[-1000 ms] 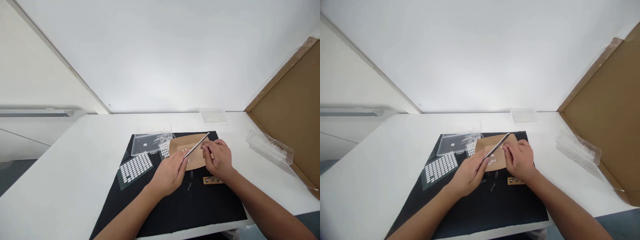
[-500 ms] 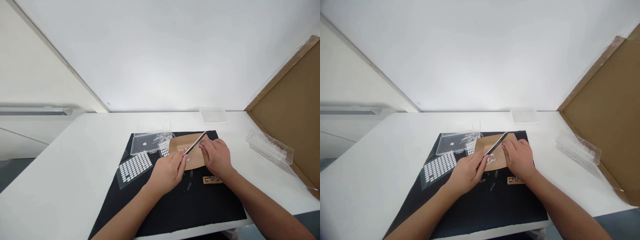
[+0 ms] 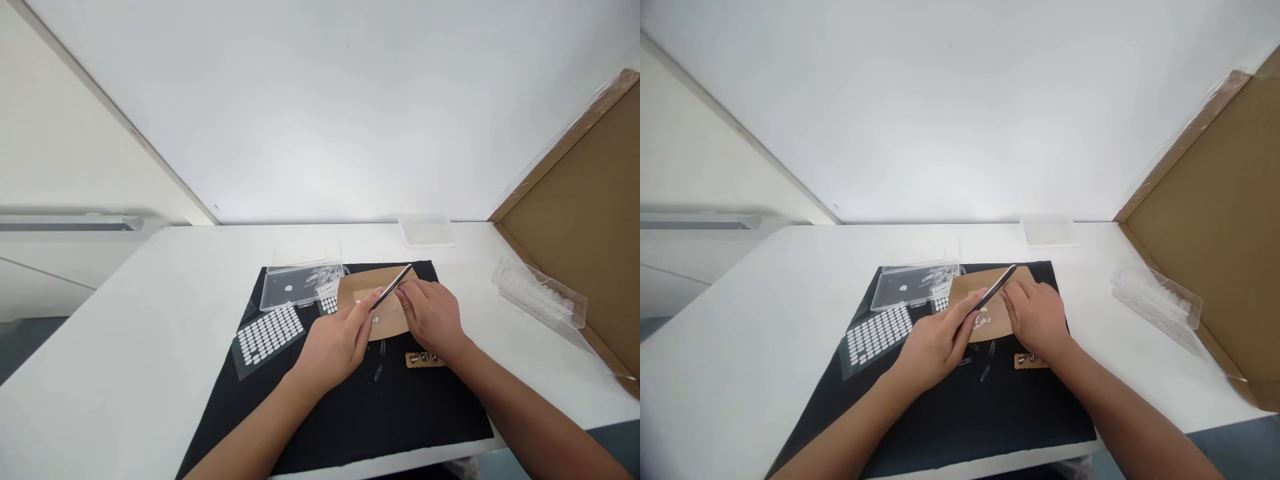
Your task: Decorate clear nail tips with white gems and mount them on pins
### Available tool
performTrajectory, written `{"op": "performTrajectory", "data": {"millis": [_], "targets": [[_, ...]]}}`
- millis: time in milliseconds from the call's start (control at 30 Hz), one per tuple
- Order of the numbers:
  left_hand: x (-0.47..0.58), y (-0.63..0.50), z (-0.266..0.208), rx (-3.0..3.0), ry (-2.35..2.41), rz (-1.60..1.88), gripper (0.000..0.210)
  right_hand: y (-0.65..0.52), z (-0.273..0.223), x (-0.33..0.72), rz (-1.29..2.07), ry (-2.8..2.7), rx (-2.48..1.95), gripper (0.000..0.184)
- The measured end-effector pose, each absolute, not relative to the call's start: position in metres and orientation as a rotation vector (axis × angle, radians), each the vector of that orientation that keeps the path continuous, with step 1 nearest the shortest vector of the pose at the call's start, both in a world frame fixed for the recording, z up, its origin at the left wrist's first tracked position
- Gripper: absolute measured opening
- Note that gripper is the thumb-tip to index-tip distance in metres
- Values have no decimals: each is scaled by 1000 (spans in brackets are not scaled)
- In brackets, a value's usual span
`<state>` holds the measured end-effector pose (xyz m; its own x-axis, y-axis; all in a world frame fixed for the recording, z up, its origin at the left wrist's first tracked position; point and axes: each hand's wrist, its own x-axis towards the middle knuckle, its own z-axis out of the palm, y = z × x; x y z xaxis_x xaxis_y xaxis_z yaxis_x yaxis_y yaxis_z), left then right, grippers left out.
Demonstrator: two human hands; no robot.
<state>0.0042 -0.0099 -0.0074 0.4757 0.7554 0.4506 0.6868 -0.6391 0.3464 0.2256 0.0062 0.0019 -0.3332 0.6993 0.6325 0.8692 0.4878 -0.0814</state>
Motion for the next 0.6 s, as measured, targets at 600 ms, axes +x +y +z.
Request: {"op": "performTrajectory", "data": {"millis": [600], "targets": [[3, -9, -8, 2590, 1298, 1076, 36, 8, -5, 232, -86, -2033, -1205, 27]]}}
